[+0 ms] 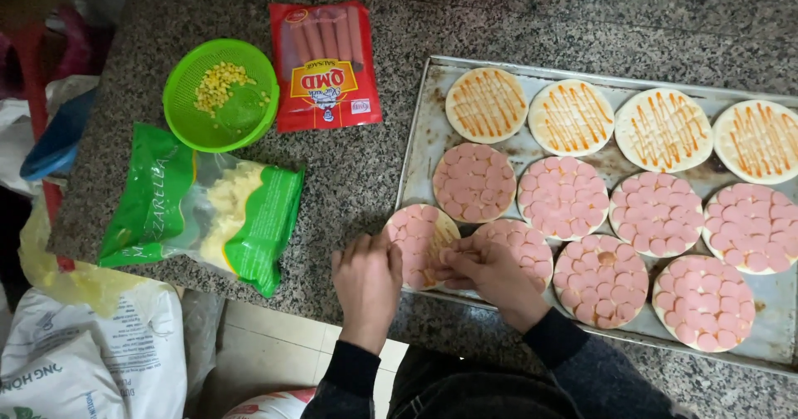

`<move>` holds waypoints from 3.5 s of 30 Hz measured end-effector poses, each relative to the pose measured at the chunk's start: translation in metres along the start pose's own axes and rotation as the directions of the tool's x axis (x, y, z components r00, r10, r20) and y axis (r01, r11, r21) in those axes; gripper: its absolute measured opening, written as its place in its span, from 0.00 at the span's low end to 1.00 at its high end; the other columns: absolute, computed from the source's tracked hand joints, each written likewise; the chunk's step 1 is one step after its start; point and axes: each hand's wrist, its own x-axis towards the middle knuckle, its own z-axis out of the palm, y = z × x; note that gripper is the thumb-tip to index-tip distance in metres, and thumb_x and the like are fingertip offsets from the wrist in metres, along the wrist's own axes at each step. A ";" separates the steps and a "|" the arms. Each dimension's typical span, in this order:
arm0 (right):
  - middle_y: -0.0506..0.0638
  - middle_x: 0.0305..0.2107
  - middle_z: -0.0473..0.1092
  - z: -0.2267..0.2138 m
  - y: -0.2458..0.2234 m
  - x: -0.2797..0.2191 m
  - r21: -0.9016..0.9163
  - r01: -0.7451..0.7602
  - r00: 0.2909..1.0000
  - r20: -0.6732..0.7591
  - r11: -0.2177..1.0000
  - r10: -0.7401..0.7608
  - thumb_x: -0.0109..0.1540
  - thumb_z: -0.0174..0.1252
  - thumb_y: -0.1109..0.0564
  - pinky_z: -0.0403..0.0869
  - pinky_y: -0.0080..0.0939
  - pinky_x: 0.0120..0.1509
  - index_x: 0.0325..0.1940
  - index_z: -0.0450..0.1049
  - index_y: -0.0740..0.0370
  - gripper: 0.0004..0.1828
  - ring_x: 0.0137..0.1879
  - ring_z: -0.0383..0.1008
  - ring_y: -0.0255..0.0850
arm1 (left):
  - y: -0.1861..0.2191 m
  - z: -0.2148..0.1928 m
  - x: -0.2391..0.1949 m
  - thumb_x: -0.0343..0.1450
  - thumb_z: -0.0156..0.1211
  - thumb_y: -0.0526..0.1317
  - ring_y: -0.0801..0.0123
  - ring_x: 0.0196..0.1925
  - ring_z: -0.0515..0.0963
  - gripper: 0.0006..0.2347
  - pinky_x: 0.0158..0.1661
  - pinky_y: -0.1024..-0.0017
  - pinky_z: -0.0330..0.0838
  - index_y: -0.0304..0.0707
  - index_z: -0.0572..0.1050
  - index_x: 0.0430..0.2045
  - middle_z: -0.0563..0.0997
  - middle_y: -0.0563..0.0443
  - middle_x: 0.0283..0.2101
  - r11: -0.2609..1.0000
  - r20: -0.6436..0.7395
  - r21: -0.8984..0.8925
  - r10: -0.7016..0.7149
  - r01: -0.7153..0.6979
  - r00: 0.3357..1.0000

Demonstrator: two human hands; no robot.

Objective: The person places sliced sausage pieces onto small round pizza bases arranged on a metal baking tray. The bases already have sauce and cheese applied. The person works methodically across the tray, covering each base with overlapping sausage slices.

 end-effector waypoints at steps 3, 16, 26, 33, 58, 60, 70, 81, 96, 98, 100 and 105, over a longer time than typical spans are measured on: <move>0.71 0.43 0.84 0.005 -0.013 -0.010 0.010 -0.016 1.000 -0.019 1.000 0.016 0.72 0.67 0.60 0.89 0.60 0.55 0.64 0.78 0.80 0.21 0.48 0.89 0.58 | 0.009 -0.018 0.007 0.67 0.76 0.45 0.59 0.39 0.85 0.07 0.46 0.60 0.73 0.49 0.82 0.29 0.80 0.56 0.29 1.000 -0.017 0.001 -0.002 0.002 1.000; 0.66 0.38 0.86 0.005 -0.045 -0.030 -0.011 -0.122 0.985 -0.122 0.992 0.120 0.76 0.60 0.49 0.89 0.55 0.47 0.60 0.84 0.71 0.22 0.44 0.91 0.57 | 0.054 -0.005 0.019 0.74 0.73 0.46 0.53 0.48 0.90 0.04 0.51 0.58 0.81 0.53 0.87 0.36 0.87 0.56 0.39 0.882 0.016 -0.382 0.304 -0.276 0.952; 0.79 0.49 0.84 -0.014 -0.065 -0.053 0.127 -0.058 0.982 -0.172 0.990 0.080 0.77 0.54 0.58 0.87 0.68 0.57 0.64 0.81 0.78 0.21 0.53 0.88 0.70 | 0.041 0.040 0.047 0.72 0.71 0.46 0.55 0.46 0.87 0.03 0.52 0.57 0.77 0.54 0.86 0.33 0.86 0.57 0.38 0.930 0.168 -0.339 0.207 -0.140 0.964; 0.78 0.51 0.84 -0.032 -0.049 -0.041 0.157 -0.069 0.981 -0.167 0.985 0.095 0.77 0.54 0.57 0.87 0.67 0.57 0.63 0.82 0.78 0.21 0.54 0.88 0.70 | 0.042 0.055 0.053 0.72 0.69 0.47 0.57 0.45 0.84 0.06 0.51 0.59 0.70 0.51 0.82 0.29 0.82 0.55 0.34 0.960 0.176 -0.156 0.257 -0.231 0.950; 0.64 0.45 0.86 -0.104 -0.024 -0.046 0.074 0.144 0.933 -0.343 0.987 -0.111 0.75 0.56 0.54 0.82 0.43 0.39 0.64 0.84 0.67 0.20 0.39 0.88 0.51 | 0.104 -0.024 0.062 0.76 0.64 0.45 0.47 0.40 0.79 0.07 0.42 0.49 0.68 0.50 0.79 0.28 0.79 0.48 0.33 0.909 0.025 -0.266 0.339 -0.321 0.941; 0.63 0.39 0.87 -0.138 -0.027 -0.069 0.027 0.293 0.873 -0.414 0.956 -0.257 0.75 0.58 0.56 0.75 0.38 0.30 0.57 0.81 0.66 0.12 0.31 0.82 0.42 | 0.122 -0.009 0.055 0.73 0.65 0.41 0.47 0.44 0.79 0.02 0.43 0.47 0.65 0.47 0.80 0.31 0.78 0.49 0.35 0.835 0.019 -0.388 0.430 -0.389 0.903; 0.47 0.33 0.85 -0.428 0.005 -0.243 -0.512 0.120 0.349 -0.780 0.851 -0.519 0.75 0.62 0.58 0.77 0.36 0.45 0.57 0.84 0.56 0.08 0.33 0.79 0.34 | 0.252 0.007 0.011 0.76 0.64 0.45 0.48 0.45 0.82 0.05 0.47 0.48 0.69 0.53 0.85 0.38 0.85 0.52 0.38 0.704 0.027 -0.495 0.598 -0.509 0.801; 0.39 0.81 0.66 -0.563 -0.040 -0.280 -0.904 -0.423 0.767 -0.323 -0.059 -0.554 0.70 0.58 0.51 0.72 0.49 0.56 0.82 0.69 0.36 0.33 0.57 0.65 0.45 | 0.364 0.012 -0.055 0.79 0.61 0.49 0.55 0.48 0.81 0.07 0.50 0.56 0.65 0.53 0.84 0.41 0.86 0.56 0.43 0.600 0.071 -0.600 0.699 -0.529 0.712; 0.55 0.62 0.83 -0.561 -0.057 -0.290 -0.987 -0.116 0.668 -0.163 0.115 -0.726 0.69 0.68 0.51 0.89 0.56 0.66 0.61 0.85 0.53 0.17 0.63 0.86 0.52 | 0.381 0.014 -0.068 0.76 0.64 0.45 0.54 0.46 0.80 0.04 0.49 0.56 0.65 0.54 0.83 0.40 0.85 0.58 0.40 0.670 0.217 -0.549 0.692 -0.500 0.689; 0.57 0.57 0.84 -0.540 -0.076 -0.300 -0.881 -0.107 0.670 -0.406 0.460 -0.621 0.73 0.61 0.52 0.92 0.56 0.59 0.64 0.82 0.56 0.16 0.58 0.89 0.53 | 0.383 0.012 -0.066 0.77 0.63 0.45 0.54 0.47 0.81 0.05 0.49 0.56 0.65 0.53 0.83 0.41 0.86 0.57 0.41 0.670 0.218 -0.550 0.692 -0.499 0.688; 0.59 0.53 0.86 -0.544 -0.071 -0.295 -0.661 -0.100 0.678 -0.592 0.744 -0.435 0.77 0.55 0.53 0.94 0.55 0.53 0.67 0.80 0.58 0.17 0.52 0.92 0.53 | 0.383 0.008 -0.064 0.78 0.62 0.46 0.54 0.47 0.81 0.06 0.50 0.56 0.66 0.51 0.84 0.42 0.86 0.56 0.41 0.672 0.221 -0.548 0.690 -0.497 0.690; 0.71 0.52 0.84 -0.521 -0.062 -0.286 0.074 0.399 0.756 -0.590 0.914 -0.282 0.77 0.53 0.66 0.86 0.47 0.49 0.68 0.80 0.68 0.17 0.39 0.84 0.50 | 0.387 0.003 -0.059 0.78 0.64 0.46 0.53 0.51 0.81 0.05 0.54 0.57 0.68 0.52 0.84 0.40 0.86 0.58 0.43 0.657 0.207 -0.635 0.651 -0.405 0.730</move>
